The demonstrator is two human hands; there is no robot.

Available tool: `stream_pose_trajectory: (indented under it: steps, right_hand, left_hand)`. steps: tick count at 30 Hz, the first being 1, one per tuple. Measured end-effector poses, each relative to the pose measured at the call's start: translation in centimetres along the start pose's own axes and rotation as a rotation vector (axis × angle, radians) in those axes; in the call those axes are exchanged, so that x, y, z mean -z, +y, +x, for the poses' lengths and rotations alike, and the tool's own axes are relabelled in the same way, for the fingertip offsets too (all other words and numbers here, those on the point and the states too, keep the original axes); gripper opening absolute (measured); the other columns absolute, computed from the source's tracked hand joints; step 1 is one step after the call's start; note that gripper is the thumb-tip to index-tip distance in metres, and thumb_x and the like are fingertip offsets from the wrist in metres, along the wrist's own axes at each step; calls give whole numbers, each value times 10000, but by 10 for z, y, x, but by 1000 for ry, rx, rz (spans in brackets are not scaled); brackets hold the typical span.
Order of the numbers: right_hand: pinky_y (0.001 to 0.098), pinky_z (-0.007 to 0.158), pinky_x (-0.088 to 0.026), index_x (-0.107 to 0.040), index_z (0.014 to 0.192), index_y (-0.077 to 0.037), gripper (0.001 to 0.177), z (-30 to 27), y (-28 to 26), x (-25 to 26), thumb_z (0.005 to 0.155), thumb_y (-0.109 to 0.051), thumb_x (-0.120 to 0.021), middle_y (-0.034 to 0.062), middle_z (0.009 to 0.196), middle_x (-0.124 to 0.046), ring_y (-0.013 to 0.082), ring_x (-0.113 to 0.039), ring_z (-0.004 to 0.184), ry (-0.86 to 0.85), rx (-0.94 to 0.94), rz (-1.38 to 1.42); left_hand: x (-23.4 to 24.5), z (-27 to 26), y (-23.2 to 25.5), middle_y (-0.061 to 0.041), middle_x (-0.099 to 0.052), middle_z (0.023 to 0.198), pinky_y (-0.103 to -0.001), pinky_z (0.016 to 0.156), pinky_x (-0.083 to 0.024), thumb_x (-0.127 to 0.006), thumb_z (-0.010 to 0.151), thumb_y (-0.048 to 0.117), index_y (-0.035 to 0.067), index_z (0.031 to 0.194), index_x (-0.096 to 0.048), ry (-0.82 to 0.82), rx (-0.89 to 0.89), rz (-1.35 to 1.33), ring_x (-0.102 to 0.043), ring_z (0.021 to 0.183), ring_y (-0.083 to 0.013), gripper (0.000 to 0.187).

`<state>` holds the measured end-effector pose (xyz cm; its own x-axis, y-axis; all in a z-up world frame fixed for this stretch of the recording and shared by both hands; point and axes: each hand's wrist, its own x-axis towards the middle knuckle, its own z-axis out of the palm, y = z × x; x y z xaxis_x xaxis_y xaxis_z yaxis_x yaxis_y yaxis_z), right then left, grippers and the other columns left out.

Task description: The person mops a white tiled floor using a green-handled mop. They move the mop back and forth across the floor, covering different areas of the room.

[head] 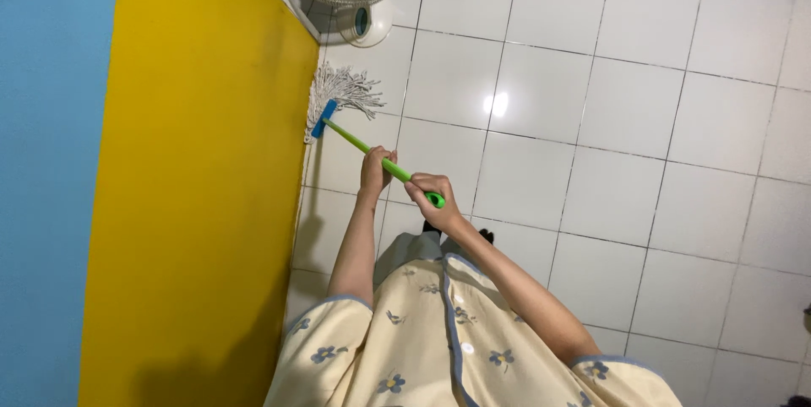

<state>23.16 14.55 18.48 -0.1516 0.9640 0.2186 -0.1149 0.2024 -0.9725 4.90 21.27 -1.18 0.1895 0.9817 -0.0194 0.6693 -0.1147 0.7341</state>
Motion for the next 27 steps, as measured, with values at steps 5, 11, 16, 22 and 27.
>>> stream_pose_trajectory:
  steps: [5,11,16,22,27]
  right_hand:
    - [346,552,-403,-514,568,-80,457,-5,-6,21,1014,-2,-578,86,503,-449,234,-382,499,23,-5,27]
    - [361,564,-417,-486,542,-87,478,-22,-29,73,1000,4,-585,89,477,-449,265,-397,481,28,-3,23]
    - [381,583,-449,-513,548,-92,475,-43,-62,182,1012,-15,-578,91,484,-479,277,-412,491,129,-15,-63]
    - [362,633,-503,-519,506,-74,472,-69,-159,321,966,17,-576,78,452,-461,203,-448,501,516,-65,-303]
    - [296,555,-415,-435,494,-99,576,-134,-185,401,1046,26,-546,31,449,-359,190,-413,457,815,-34,-446]
  left_hand:
    - [-18,2,2,-144,-590,674,-464,822,-518,-649,977,204,101,590,-585,-23,-9,-24,-633,769,-389,405]
    - [-71,3,28,-111,-604,679,-425,908,-502,-632,1001,165,125,623,-635,-47,-6,-40,-646,784,-337,380]
    - [-159,29,130,-163,-657,720,-427,928,-505,-622,987,144,112,667,-673,-98,-91,-45,-672,843,-387,325]
    - [-301,58,292,-116,-690,682,-409,815,-567,-663,914,161,151,659,-705,-215,-239,-188,-701,798,-365,258]
    - [-384,46,423,-171,-693,673,-527,782,-567,-668,864,185,111,654,-717,-472,-330,-321,-693,762,-440,228]
